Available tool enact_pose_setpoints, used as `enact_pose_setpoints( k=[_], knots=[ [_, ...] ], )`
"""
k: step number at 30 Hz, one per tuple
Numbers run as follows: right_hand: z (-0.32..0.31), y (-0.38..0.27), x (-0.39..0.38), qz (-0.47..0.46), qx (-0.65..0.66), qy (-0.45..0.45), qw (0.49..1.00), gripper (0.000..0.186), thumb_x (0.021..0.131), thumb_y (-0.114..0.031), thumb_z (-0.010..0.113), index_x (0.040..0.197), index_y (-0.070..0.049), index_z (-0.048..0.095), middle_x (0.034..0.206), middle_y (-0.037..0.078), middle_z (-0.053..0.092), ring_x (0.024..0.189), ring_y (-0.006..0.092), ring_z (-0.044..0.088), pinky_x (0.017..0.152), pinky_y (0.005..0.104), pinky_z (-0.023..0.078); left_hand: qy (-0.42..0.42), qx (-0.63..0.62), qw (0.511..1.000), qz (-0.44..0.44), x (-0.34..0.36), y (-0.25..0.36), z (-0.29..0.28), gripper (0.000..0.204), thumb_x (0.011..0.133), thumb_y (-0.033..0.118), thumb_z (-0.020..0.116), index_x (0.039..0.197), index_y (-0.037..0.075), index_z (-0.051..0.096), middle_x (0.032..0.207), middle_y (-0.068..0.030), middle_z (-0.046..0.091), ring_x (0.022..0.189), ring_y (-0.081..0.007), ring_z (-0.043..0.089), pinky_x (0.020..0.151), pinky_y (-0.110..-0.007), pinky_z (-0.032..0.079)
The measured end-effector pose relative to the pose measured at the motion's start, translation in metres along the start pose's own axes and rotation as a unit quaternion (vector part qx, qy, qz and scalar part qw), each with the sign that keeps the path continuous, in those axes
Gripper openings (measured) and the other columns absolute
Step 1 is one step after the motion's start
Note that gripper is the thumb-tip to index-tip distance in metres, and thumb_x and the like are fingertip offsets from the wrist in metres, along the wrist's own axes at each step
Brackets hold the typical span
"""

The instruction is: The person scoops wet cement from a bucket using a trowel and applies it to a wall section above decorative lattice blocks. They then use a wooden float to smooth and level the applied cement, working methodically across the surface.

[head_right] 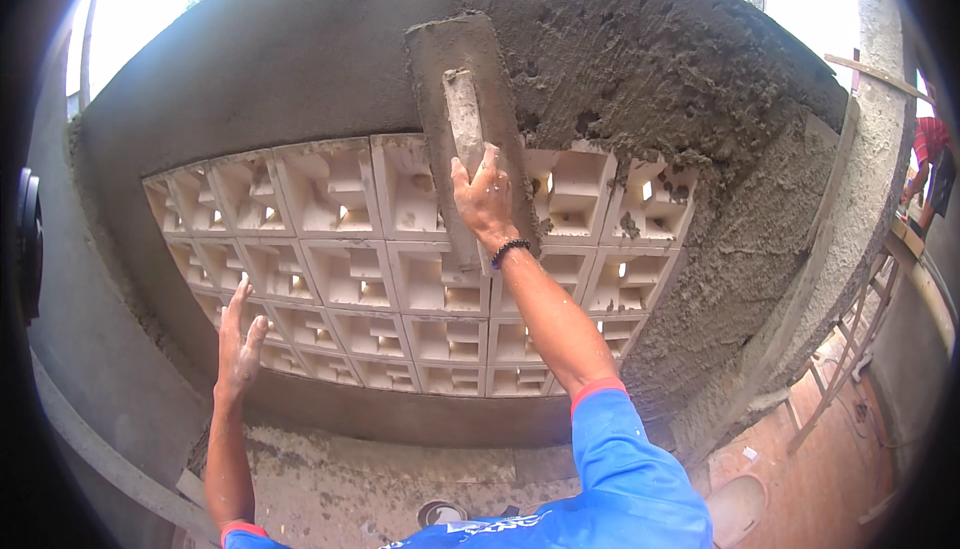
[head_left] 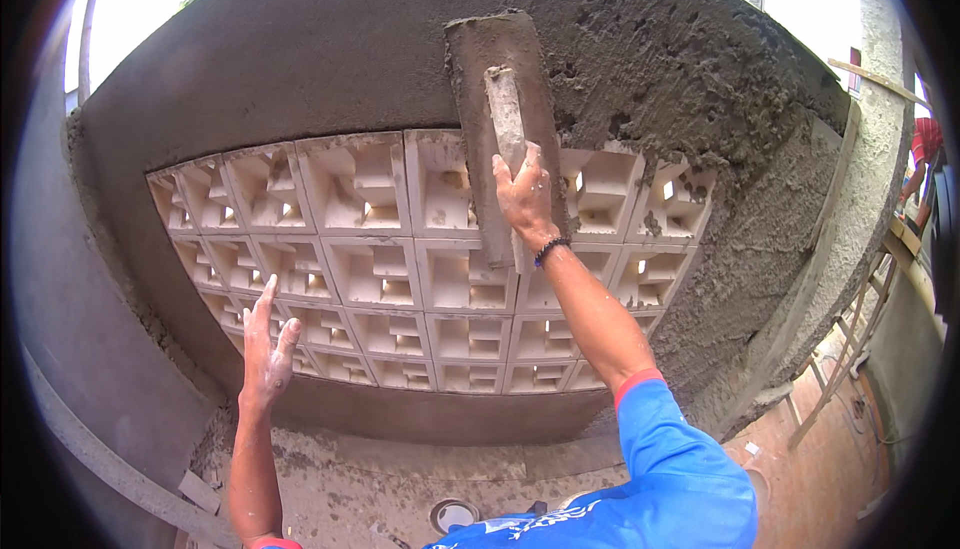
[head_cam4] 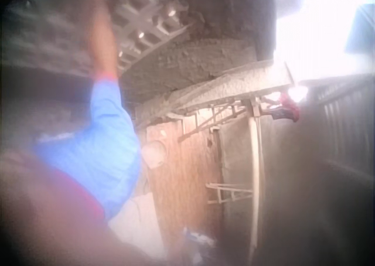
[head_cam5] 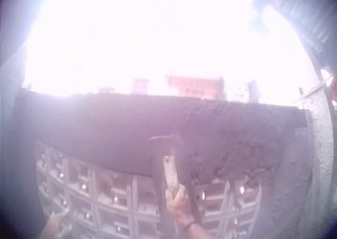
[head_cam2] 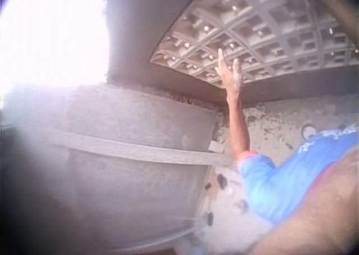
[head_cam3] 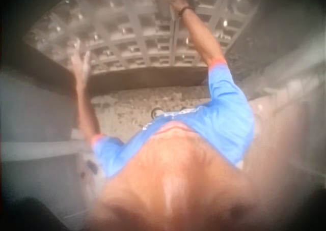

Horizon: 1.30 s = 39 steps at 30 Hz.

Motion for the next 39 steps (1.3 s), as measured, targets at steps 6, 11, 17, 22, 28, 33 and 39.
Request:
enact_pose_setpoints(
  k=[6,11,17,22,28,33,39],
  knots=[
    [-0.030,-0.051,0.083,0.007,-0.018,0.065,0.998,0.044,0.092,-0.029,0.059,0.115,0.006,0.046,0.090,0.034,0.066,0.090,0.0492,0.066,0.081,0.0526,0.052,0.002,-0.016,1.000,-0.012,-0.009,-0.009,0.004,0.075,0.093,0.048,0.055,0.151,0.005,0.034,0.141,-0.0227,0.050,0.134,-0.0357,0.044,0.118,-0.050,0.016],
    [-0.050,-0.090,0.158,0.017,-0.028,0.090,0.995,0.047,0.093,-0.030,0.058,0.114,0.010,0.046,0.101,0.036,0.064,0.099,0.0483,0.065,0.087,0.0489,0.054,-0.005,-0.068,0.996,-0.059,-0.017,-0.027,0.006,0.070,0.092,0.033,0.062,0.150,0.006,0.035,0.139,-0.0222,0.052,0.133,-0.0341,0.045,0.118,-0.053,0.013],
    [-0.036,-0.070,0.157,-0.023,-0.002,0.124,0.992,0.043,0.094,-0.029,0.060,0.106,0.010,0.048,0.074,0.018,0.066,0.053,0.0235,0.066,0.048,0.0335,0.054,-0.039,-0.100,0.992,-0.066,-0.007,-0.029,0.037,0.069,0.090,0.025,0.063,0.150,0.007,0.035,0.137,-0.0215,0.053,0.132,-0.0332,0.046,0.118,-0.051,0.015],
    [0.013,-0.023,0.032,0.005,0.031,0.042,0.999,0.045,0.093,-0.026,0.059,0.119,0.006,0.039,0.084,0.035,0.064,0.086,0.0509,0.065,0.076,0.0554,0.052,-0.070,-0.143,0.986,-0.051,-0.001,-0.008,0.067,0.070,0.090,0.027,0.063,0.151,0.007,0.034,0.139,-0.0214,0.052,0.135,-0.0344,0.044,0.119,-0.055,0.009],
    [0.030,-0.013,-0.005,0.067,0.030,-0.041,0.996,0.048,0.093,-0.025,0.062,0.125,0.005,0.043,0.096,0.030,0.066,0.094,0.0443,0.066,0.084,0.0485,0.051,-0.120,-0.108,0.986,-0.031,-0.015,0.004,0.080,0.072,0.090,0.028,0.063,0.151,0.006,0.033,0.139,-0.0213,0.052,0.135,-0.0349,0.045,0.117,-0.059,0.010],
    [-0.006,-0.071,0.089,-0.008,-0.005,0.060,0.998,0.047,0.091,-0.026,0.062,0.117,0.009,0.044,0.087,0.033,0.066,0.088,0.0492,0.066,0.078,0.0516,0.053,-0.119,-0.111,0.986,-0.038,-0.017,-0.002,0.084,0.072,0.090,0.033,0.064,0.151,0.007,0.034,0.136,-0.0228,0.054,0.132,-0.0351,0.047,0.113,-0.051,0.025],
    [-0.043,-0.089,0.172,0.033,0.012,0.037,0.999,0.049,0.092,-0.031,0.059,0.117,0.009,0.046,0.106,0.035,0.063,0.102,0.0459,0.065,0.090,0.0490,0.053,-0.118,-0.122,0.983,-0.063,-0.019,-0.006,0.085,0.072,0.090,0.029,0.064,0.151,0.007,0.034,0.136,-0.0217,0.055,0.132,-0.0339,0.048,0.115,-0.055,0.018]
  ],
)
Point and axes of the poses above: each hand's wrist, its own x-axis towards the middle knuckle, its own z-axis out of the palm, y = z × x, the point moved 9 cm from there along x, towards the middle knuckle
